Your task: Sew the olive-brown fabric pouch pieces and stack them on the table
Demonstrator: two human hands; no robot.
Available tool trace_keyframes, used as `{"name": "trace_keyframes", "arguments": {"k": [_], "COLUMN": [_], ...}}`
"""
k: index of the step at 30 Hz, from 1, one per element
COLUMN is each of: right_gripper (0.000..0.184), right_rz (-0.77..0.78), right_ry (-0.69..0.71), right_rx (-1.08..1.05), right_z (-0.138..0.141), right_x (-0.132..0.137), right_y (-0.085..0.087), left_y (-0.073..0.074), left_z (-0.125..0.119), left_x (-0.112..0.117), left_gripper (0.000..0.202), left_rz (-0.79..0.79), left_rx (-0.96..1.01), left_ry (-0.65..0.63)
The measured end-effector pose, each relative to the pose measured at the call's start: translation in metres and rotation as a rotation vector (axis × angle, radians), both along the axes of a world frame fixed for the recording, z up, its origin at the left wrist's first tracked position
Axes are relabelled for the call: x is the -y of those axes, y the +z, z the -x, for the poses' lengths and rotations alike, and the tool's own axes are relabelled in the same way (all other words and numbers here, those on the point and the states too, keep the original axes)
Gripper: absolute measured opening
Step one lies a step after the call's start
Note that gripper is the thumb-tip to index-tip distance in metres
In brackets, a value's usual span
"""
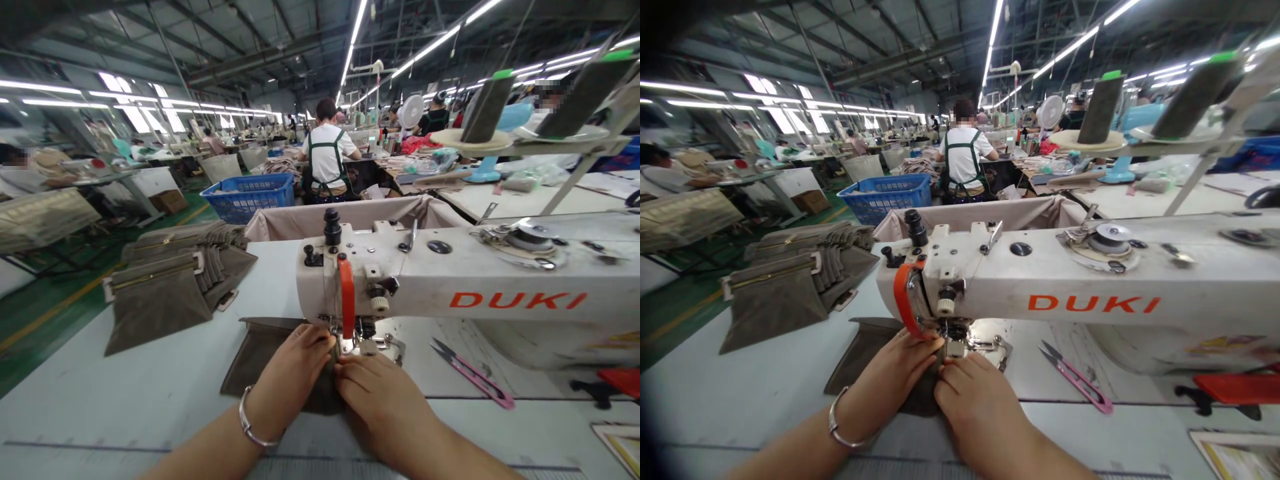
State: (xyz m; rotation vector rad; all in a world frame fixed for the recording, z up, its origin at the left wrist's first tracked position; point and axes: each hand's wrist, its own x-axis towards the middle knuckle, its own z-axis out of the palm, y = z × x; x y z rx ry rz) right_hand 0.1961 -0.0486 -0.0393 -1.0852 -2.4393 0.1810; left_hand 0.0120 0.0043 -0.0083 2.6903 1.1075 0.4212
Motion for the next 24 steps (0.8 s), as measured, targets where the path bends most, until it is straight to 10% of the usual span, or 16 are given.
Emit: {"name": "trace_keyframes", "arguments": {"k": [24], "right_gripper": [0.011], "right_rz": [-0.082], "right_ry": [0.015], "right_rx": [-0.006], "right_z": [0.0009], "right_x": [-0.0008], "right_y": [-0.0018], "left_y": [0.0003], "left_z": [0.0003], "left_x": [0.0038], "left_gripper": [0.042], "left_rz": [0.011], "left_rx": [0.038], "left_ry": [-0.051]}}
